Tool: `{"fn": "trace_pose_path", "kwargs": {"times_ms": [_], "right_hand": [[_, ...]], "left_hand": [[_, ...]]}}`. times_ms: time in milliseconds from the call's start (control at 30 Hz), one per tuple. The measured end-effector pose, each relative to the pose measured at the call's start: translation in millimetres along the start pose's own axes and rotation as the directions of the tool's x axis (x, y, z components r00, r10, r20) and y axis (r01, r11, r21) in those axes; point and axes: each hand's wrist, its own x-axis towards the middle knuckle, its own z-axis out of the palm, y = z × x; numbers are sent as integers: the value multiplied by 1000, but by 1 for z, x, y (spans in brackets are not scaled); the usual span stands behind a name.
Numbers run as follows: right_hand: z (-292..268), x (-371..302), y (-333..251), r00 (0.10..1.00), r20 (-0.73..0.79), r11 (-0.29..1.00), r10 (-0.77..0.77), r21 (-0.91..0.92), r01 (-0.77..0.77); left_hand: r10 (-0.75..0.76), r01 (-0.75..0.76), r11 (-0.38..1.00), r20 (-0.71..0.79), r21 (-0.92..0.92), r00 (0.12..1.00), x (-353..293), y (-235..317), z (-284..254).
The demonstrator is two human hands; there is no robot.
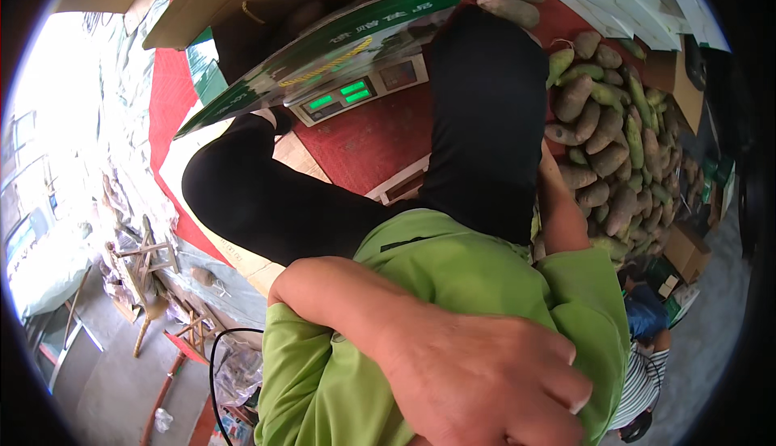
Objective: The recorder is weighing and sorting green radishes into cardboard boxes.
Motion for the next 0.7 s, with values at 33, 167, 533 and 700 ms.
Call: {"fn": "trace_pose_path", "kwargs": {"times_ms": [33, 167, 533, 700], "right_hand": [[1, 4, 1, 1000, 4, 1000, -7, -1, 7], [46, 35, -3, 992, 118, 999, -49, 22, 47], [188, 59, 13, 876, 478, 998, -66, 44, 51], [191, 64, 17, 877, 473, 996, -84, 44, 71]], "left_hand": [[2, -2, 1000, -5, 17, 1000, -5, 0, 0], [-190, 162, 961, 109, 222, 976, -24, -6, 2], [-392, 285, 796, 95, 535, 915, -60, -42, -2], [-423, 337, 773, 39, 538, 905, -72, -31, -15]]}}
